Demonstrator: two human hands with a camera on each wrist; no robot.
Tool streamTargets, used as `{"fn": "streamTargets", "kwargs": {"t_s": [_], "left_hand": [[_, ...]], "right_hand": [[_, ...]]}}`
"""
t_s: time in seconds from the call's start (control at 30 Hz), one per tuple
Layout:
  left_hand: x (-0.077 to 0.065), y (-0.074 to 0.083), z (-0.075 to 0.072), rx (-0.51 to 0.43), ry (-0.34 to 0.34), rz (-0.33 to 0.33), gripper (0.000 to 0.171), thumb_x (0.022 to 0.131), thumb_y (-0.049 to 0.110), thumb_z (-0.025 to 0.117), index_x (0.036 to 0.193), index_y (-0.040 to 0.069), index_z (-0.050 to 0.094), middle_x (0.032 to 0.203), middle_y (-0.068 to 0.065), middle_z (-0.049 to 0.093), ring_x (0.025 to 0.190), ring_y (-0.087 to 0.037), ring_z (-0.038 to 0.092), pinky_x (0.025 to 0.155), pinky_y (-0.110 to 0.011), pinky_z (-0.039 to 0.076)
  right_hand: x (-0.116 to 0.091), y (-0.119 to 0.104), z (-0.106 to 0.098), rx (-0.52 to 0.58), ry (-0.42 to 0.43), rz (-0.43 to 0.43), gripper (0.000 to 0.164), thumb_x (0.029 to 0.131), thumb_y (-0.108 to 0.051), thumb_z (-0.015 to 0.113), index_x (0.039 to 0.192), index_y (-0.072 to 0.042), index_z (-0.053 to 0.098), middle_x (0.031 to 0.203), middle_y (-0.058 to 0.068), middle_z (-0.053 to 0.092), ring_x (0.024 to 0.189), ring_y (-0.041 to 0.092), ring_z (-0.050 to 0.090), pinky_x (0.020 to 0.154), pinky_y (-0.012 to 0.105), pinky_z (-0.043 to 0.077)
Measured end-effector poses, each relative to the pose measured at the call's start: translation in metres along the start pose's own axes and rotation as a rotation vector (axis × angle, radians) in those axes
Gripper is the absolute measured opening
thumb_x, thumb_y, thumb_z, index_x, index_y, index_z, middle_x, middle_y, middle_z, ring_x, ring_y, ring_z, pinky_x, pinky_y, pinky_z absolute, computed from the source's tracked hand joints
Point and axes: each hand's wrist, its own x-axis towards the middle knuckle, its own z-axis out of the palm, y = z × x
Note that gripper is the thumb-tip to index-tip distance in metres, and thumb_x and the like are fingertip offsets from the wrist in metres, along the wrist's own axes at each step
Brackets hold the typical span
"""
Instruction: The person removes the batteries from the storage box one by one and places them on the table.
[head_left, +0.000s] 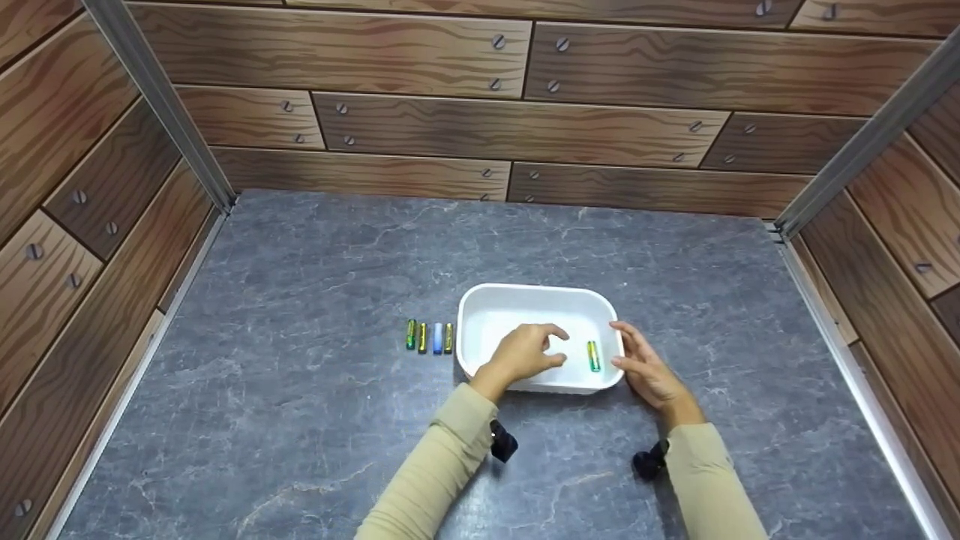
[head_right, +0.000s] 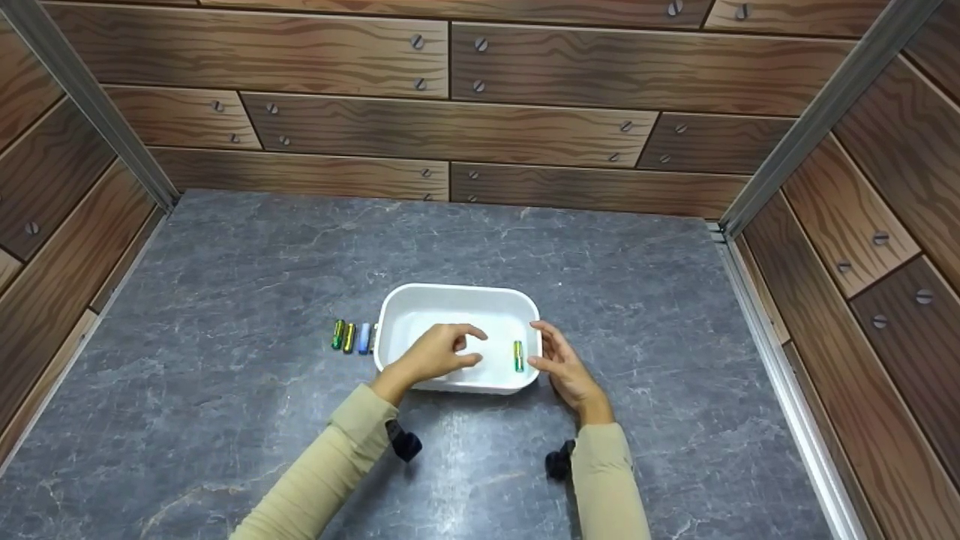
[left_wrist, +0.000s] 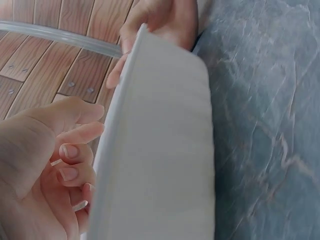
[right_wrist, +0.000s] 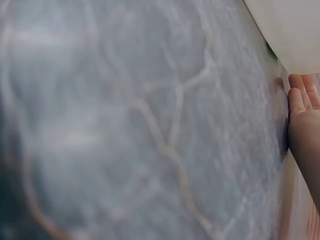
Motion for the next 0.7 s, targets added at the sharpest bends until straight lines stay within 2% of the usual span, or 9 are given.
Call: {"fn": "streamTargets", "kwargs": {"t_s": [0.17,0.33,0.5,0.7], "left_hand": [[0.006,0.007,0.012,0.027,-0.016,-0.007,0.032,0.086,0.026,0.071,0.116,0.016,0.068,0.074,0.002,0.058,0.063,-0.004,0.041,0.055,-0.016,0.030],[0.011,0.014,0.022,0.053,-0.037,-0.023,0.035,0.084,0.026,0.072,0.117,0.016,0.068,0.090,-0.006,0.071,0.068,-0.006,0.049,0.058,-0.018,0.037],[0.019,0.020,0.033,0.083,-0.056,-0.068,0.041,0.081,0.028,0.075,0.120,0.018,0.066,0.094,-0.003,0.073,0.074,-0.009,0.058,0.064,-0.021,0.045],[0.028,0.027,0.045,0.125,-0.077,-0.157,0.047,0.078,0.033,0.078,0.122,0.021,0.066,0.111,0.000,0.073,0.101,-0.016,0.067,0.082,-0.027,0.053]], "right_hand": [[0.000,-0.001,0.000,0.001,-0.031,-0.010,0.055,0.089,0.010,0.050,0.128,-0.029,0.047,0.134,-0.010,0.051,0.118,0.002,0.053,0.095,0.020,0.047],[-0.002,-0.002,-0.001,-0.017,-0.046,-0.004,0.055,0.089,0.009,0.049,0.129,-0.029,0.045,0.135,-0.010,0.049,0.119,0.002,0.052,0.096,0.019,0.046],[-0.002,-0.002,-0.002,-0.027,-0.055,-0.012,0.054,0.090,0.009,0.048,0.129,-0.029,0.044,0.136,-0.009,0.049,0.119,0.002,0.052,0.097,0.019,0.045],[0.000,0.001,-0.004,-0.011,-0.081,-0.031,0.054,0.090,0.008,0.050,0.130,-0.028,0.045,0.135,-0.010,0.049,0.119,0.003,0.052,0.096,0.019,0.047]]}}
